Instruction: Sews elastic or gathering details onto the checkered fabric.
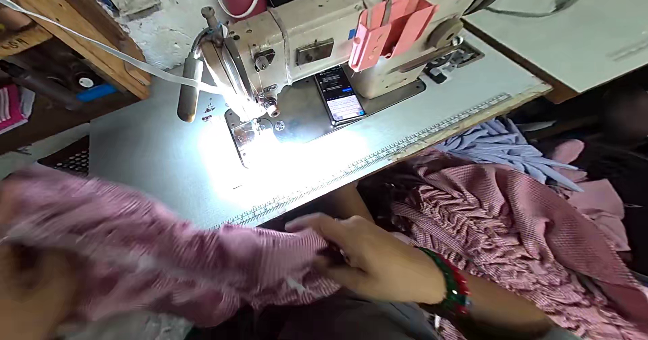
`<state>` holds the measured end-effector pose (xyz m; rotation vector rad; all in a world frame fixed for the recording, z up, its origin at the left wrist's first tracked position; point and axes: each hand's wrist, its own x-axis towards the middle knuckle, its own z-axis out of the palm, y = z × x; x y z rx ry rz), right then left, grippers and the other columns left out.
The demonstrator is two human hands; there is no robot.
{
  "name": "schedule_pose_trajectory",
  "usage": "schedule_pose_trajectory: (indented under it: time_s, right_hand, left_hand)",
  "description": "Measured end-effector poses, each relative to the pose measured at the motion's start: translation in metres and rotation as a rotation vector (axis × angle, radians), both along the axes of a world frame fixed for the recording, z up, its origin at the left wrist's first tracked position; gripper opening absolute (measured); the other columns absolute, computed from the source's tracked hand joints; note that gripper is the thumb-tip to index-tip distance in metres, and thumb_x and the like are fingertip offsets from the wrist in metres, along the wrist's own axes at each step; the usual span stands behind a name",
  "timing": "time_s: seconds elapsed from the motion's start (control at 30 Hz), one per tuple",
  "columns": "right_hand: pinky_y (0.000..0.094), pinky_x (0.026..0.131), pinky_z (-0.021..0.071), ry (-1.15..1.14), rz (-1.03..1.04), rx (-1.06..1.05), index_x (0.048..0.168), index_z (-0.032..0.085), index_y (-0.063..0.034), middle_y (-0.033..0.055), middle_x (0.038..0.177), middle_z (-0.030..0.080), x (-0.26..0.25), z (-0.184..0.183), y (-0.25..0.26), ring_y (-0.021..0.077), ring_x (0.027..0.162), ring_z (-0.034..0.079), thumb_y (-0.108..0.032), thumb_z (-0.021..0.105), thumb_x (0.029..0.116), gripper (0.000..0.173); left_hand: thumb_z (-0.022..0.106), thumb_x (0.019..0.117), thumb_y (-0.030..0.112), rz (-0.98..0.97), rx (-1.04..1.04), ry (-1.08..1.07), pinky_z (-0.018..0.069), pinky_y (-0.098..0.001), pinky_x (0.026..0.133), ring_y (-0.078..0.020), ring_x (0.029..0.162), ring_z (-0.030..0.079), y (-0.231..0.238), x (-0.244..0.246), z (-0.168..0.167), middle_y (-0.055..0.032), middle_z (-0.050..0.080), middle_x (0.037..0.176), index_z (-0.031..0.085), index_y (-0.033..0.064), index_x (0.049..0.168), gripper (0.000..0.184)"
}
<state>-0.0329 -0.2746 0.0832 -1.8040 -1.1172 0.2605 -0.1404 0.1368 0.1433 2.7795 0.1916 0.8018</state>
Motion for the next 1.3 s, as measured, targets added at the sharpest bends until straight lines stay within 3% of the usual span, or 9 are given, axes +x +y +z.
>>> schedule_pose_trajectory:
  time_s: [0.1,0.2,0.27,0.47,0.7,0.87,1.1,1.2,1.3]
  right_hand:
    - [0.0489,0.066,0.0591,0.148,-0.099,-0.288,0.139,0.053,-0.0084,0.0091,0.084,0.070,0.002,-0.023,0.000,0.0260,0.073,0.070,-0.025,0.067,0.0961,0.048]
    - [0.0544,0.069,0.0594,0.120,-0.177,-0.425,0.131,0.061,-0.0088,0.0113,0.085,0.072,-0.001,-0.047,-0.019,0.0301,0.076,0.072,-0.029,0.068,0.0962,0.041]
    - [0.0512,0.067,0.0601,0.011,-0.258,-0.416,0.119,0.070,-0.0105,0.0084,0.085,0.074,0.001,-0.053,-0.033,0.0259,0.074,0.072,-0.031,0.066,0.0969,0.030]
    - [0.0404,0.065,0.0576,-0.241,-0.311,-0.232,0.113,0.075,-0.0146,0.0031,0.092,0.073,0.038,-0.027,0.016,0.0174,0.075,0.068,-0.033,0.056,0.1020,0.029]
    - [0.0570,0.066,0.0559,-0.403,-0.427,-0.299,0.111,0.071,0.0011,0.0215,0.093,0.070,0.089,-0.055,0.144,0.0389,0.083,0.071,-0.023,0.067,0.0956,0.028]
    - [0.0539,0.077,0.0563,-0.208,-0.240,-0.335,0.120,0.068,-0.0061,0.0200,0.111,0.065,0.091,-0.049,0.175,0.0370,0.096,0.066,-0.024,0.077,0.0878,0.038]
    - [0.0513,0.065,0.0571,-0.220,-0.241,-0.379,0.113,0.071,-0.0090,0.0116,0.091,0.072,0.057,-0.045,0.081,0.0303,0.082,0.072,-0.023,0.071,0.0892,0.028]
    - [0.0529,0.069,0.0580,-0.140,-0.423,-0.483,0.114,0.073,-0.0085,0.0137,0.094,0.072,0.068,-0.040,0.034,0.0311,0.083,0.072,-0.056,0.062,0.0961,0.052]
    - [0.0529,0.062,0.0576,-0.234,-0.678,-0.592,0.126,0.071,-0.0118,0.0171,0.116,0.069,0.090,-0.043,0.016,0.0327,0.076,0.071,-0.040,0.066,0.0964,0.041]
  left_hand:
    - [0.053,0.0990,0.021,-0.152,0.078,-0.019,0.0285,-0.0549,0.122,-0.0424,0.152,0.028,-0.037,0.080,-0.028,-0.0275,0.026,0.165,0.055,-0.0004,0.144,0.050]
    - [0.063,0.0950,0.028,-0.210,0.002,0.018,0.0387,-0.0595,0.112,-0.0481,0.144,0.036,-0.054,0.112,-0.082,-0.0339,0.019,0.162,0.047,-0.0018,0.148,0.063]
    - [0.058,0.0992,0.046,-0.205,-0.030,0.247,0.0292,-0.0672,0.117,-0.0482,0.150,0.027,-0.056,0.111,-0.112,-0.0319,0.020,0.164,0.033,-0.0011,0.158,0.079]
    - [0.033,0.1064,0.055,-0.044,0.070,0.448,0.0099,-0.0727,0.120,-0.0426,0.156,0.017,-0.083,0.067,-0.130,-0.0193,0.029,0.166,0.045,0.0063,0.154,0.069]
    - [0.044,0.1019,0.057,0.040,0.128,0.483,0.0316,-0.0717,0.113,-0.0525,0.144,0.039,-0.092,-0.010,-0.114,-0.0274,0.045,0.154,0.054,-0.0003,0.146,0.073]
    - [0.043,0.1057,0.038,0.040,0.054,0.386,0.0554,-0.0616,0.076,-0.0419,0.090,0.071,-0.084,0.003,-0.053,-0.0215,0.073,0.096,0.075,0.0008,0.104,0.049]
    - [0.056,0.1016,0.036,-0.379,-0.035,0.177,0.0472,-0.0547,0.106,-0.0371,0.125,0.061,-0.079,0.111,-0.119,-0.0196,0.066,0.130,0.067,0.0032,0.130,0.045]
    - [0.056,0.1019,0.036,-0.467,-0.074,0.211,0.0403,-0.0545,0.113,-0.0376,0.135,0.052,-0.104,0.120,-0.132,-0.0217,0.060,0.140,0.063,0.0066,0.138,0.048]
    - [0.051,0.1015,0.043,-0.465,0.000,0.296,0.0415,-0.0612,0.107,-0.0359,0.134,0.054,-0.106,0.125,-0.120,-0.0160,0.061,0.139,0.067,0.0172,0.136,0.046]
